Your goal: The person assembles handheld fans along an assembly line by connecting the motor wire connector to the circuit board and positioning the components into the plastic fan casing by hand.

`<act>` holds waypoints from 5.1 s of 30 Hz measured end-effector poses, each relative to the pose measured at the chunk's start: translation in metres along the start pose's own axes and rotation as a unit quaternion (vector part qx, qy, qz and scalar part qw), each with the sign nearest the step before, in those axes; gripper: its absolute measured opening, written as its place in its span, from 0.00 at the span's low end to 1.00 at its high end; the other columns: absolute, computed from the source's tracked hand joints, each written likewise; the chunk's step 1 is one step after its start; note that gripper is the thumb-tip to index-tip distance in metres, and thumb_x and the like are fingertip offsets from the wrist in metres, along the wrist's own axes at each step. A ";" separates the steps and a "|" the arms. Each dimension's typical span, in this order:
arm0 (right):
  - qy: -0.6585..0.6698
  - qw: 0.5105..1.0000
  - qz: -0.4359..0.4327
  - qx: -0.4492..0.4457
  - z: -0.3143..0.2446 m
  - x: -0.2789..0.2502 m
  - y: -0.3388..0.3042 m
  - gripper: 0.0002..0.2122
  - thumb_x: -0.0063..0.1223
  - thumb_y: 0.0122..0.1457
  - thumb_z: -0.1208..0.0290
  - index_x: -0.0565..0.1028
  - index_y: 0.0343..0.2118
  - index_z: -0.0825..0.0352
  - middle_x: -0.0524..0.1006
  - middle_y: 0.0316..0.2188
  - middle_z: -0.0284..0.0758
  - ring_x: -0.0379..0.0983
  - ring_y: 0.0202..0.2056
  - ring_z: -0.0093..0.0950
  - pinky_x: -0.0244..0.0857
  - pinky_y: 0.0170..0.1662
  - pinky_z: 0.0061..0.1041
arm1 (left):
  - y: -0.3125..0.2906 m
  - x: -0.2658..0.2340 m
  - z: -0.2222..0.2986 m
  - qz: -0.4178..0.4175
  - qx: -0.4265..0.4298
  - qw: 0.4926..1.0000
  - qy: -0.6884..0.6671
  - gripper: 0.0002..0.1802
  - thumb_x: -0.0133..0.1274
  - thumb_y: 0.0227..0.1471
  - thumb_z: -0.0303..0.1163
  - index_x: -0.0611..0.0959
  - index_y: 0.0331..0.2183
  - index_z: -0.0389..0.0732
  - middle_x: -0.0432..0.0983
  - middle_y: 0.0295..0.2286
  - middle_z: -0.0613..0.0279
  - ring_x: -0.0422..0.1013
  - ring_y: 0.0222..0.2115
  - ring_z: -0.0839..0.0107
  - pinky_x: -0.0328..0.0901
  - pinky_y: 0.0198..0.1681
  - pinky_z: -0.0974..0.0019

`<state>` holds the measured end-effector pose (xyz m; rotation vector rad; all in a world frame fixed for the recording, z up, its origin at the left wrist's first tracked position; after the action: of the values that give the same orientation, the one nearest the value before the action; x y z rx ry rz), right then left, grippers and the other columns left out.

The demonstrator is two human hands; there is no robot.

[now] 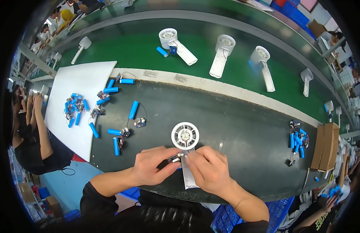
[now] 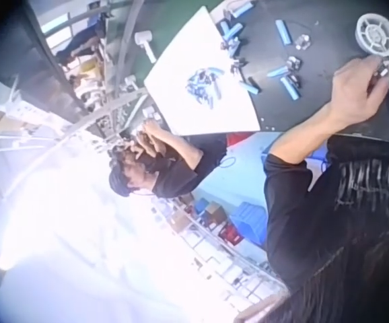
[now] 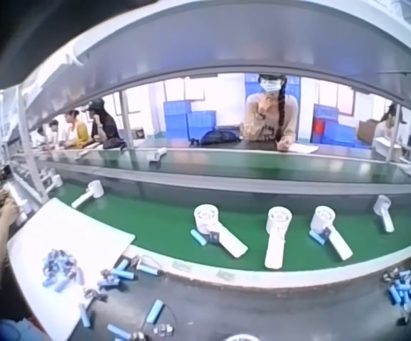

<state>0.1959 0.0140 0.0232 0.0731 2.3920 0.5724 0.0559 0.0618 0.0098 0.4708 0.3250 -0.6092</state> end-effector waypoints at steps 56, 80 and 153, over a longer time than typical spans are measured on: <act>0.054 0.995 -0.084 -0.023 0.003 -0.001 0.008 0.02 0.58 0.51 0.77 0.76 0.26 0.67 0.73 0.19 0.34 0.67 0.17 0.32 0.56 0.24 0.27 | -0.008 0.013 0.015 0.029 0.156 0.982 0.105 0.25 0.60 0.36 0.16 0.82 0.42 0.25 0.73 0.20 0.59 0.68 0.17 0.68 0.65 0.19 0.68; 0.093 0.994 -0.035 0.040 0.030 -0.017 -0.006 0.03 0.51 0.59 0.75 0.72 0.32 0.68 0.73 0.25 0.39 0.72 0.25 0.42 0.64 0.28 0.39 | 0.031 0.034 0.044 -0.052 0.209 0.944 0.251 0.21 0.58 0.37 0.19 0.81 0.39 0.27 0.69 0.24 0.57 0.67 0.21 0.61 0.63 0.25 0.60; 0.035 0.992 0.075 0.093 0.047 -0.020 -0.020 0.09 0.66 0.50 0.77 0.74 0.29 0.67 0.79 0.19 0.33 0.77 0.17 0.22 0.69 0.21 0.20 | 0.027 0.034 -0.009 -0.055 0.009 0.998 -0.003 0.17 0.57 0.48 0.20 0.84 0.43 0.34 0.79 0.28 0.56 0.76 0.24 0.70 0.69 0.28 0.71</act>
<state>0.2426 0.0095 -0.0053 0.3216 2.5182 0.4236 0.0977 0.0703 -0.0037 0.4713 0.3405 -0.7206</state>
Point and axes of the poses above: each hand's wrist, its own y-axis towards the middle knuckle, its own x-axis out of the palm, z = x × y, the point moved 8 cm from there along y, towards the middle knuckle
